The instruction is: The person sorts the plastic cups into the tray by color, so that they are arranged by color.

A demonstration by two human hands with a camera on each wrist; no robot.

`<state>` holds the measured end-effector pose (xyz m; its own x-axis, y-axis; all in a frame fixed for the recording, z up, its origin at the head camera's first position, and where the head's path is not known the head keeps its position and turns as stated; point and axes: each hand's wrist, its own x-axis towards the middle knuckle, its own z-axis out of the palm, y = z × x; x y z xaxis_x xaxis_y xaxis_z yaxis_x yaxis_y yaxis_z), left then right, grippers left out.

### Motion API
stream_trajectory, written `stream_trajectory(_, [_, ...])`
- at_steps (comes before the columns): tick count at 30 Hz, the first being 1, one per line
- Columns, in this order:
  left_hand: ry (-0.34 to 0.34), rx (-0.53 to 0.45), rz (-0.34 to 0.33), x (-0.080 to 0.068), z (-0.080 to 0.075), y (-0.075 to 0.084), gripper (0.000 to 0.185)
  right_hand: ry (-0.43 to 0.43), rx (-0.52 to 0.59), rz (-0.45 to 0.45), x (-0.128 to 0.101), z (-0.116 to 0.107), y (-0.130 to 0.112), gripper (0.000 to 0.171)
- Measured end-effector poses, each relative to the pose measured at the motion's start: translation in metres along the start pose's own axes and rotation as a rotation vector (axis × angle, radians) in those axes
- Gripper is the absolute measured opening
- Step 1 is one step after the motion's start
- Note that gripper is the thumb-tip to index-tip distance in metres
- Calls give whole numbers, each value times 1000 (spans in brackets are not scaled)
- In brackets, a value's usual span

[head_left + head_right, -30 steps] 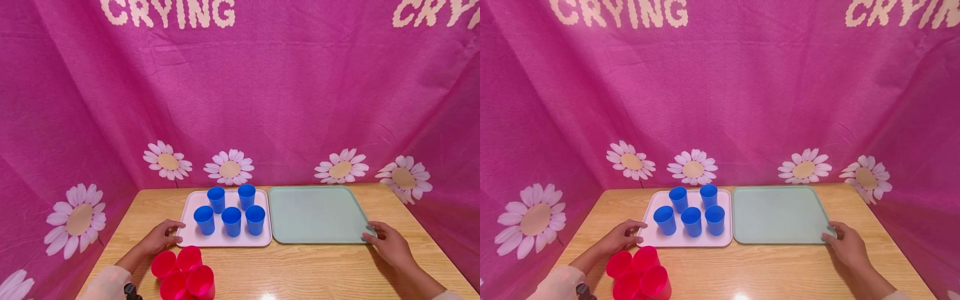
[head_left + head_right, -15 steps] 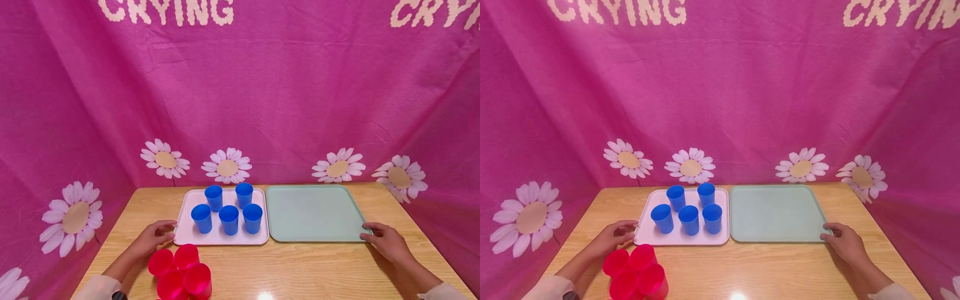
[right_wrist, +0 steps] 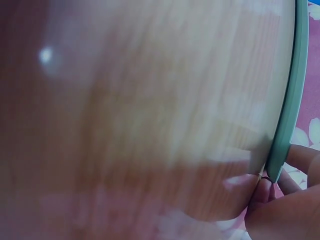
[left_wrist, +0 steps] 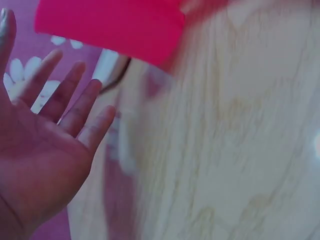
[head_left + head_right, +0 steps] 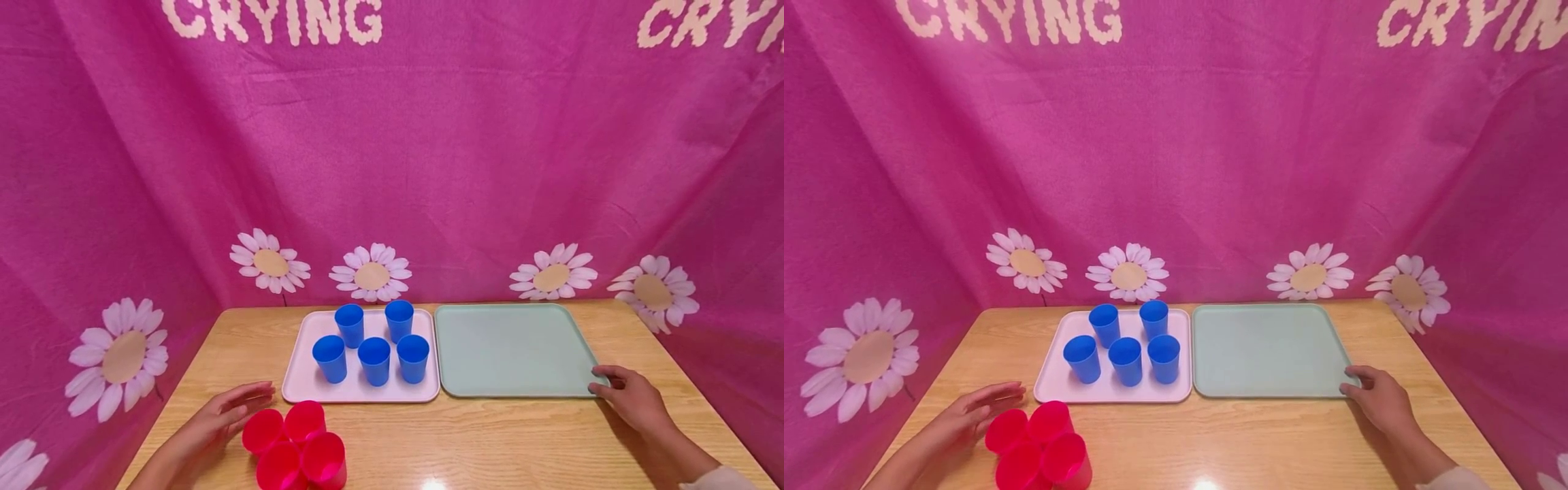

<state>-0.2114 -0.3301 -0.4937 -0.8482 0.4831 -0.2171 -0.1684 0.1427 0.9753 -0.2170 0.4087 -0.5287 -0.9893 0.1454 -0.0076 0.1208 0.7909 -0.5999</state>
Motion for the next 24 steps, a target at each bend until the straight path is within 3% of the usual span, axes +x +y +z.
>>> stream_trajectory(5, [-29, -64, -60, -14, 10, 8, 55, 10, -5, 5, -1, 1, -2, 47])
stream_trajectory(10, [-34, -57, -79, -22, 19, 15, 59, 7, -5, 5, -1, 1, -4, 48])
stream_trajectory(18, [-86, -28, -100, -25, 29, 20, 69, 22, -6, 16, -4, 1, -6, 47])
stream_trajectory(24, [-129, -17, -84, -22, 29, 17, 64, 29, -8, 10, -4, 2, -6, 47])
